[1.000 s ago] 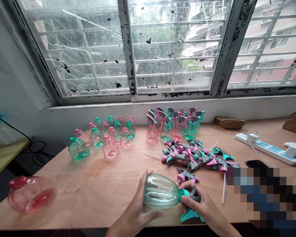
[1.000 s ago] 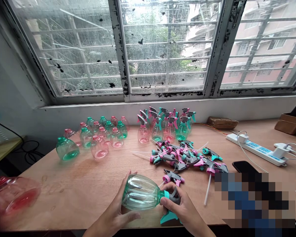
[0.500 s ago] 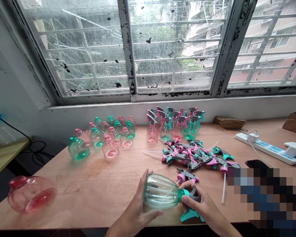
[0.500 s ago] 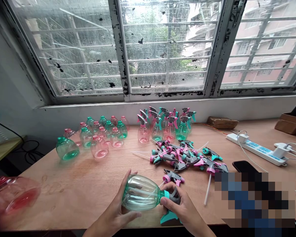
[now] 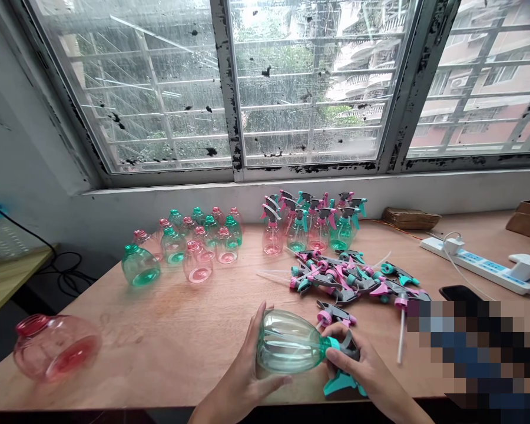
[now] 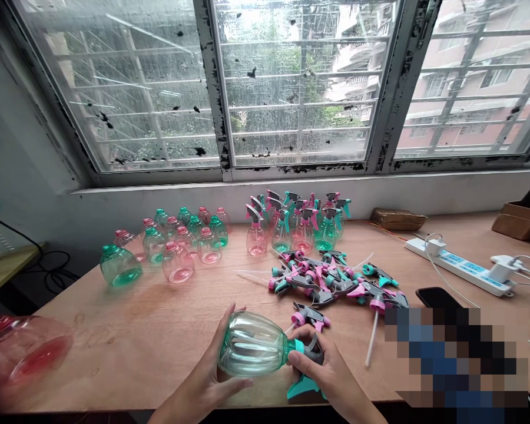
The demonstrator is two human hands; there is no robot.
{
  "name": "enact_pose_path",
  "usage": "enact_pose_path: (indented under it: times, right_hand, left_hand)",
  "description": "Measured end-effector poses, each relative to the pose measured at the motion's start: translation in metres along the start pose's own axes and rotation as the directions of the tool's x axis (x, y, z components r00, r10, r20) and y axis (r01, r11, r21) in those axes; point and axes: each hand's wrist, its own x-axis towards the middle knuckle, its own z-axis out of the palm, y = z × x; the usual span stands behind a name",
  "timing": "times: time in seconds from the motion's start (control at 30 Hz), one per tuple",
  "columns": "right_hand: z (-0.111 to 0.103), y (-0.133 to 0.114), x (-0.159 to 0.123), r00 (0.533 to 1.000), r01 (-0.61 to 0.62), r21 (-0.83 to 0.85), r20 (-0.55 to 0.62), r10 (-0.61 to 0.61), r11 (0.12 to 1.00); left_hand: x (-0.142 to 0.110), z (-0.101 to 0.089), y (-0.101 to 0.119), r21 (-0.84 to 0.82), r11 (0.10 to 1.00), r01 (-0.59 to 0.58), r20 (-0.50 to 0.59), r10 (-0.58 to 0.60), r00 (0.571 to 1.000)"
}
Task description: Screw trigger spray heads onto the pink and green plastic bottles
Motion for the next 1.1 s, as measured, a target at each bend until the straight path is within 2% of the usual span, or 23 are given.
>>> enact_pose_path:
  times: [0.4,0.8,1.1]
  right_hand:
    - [0.0001,-0.0016,-0.0005,1.0,0.008,-0.006,0.018,-0.008,1.0]
    - [-0.001,-0.0002,0.0,0.999,0.001,0.04,0.046,-0.003,0.999]
    - [-0.0009,-0.0014,0.0001,0.999,0.009,0.006,0.047,-0.009,1.0]
  left_hand:
    - [-0.0021,-0.0002,-0.0004,0.036,0.999,0.002,0.023,-0.002,1.0]
    - [-0.0011,0.0003,-0.0001,-0.008,1.0,0.024,0.031,-0.024,0.999]
    - [-0.0001,0.0003,0.001,-0.057,0.996,0.061,0.049,-0.058,0.997]
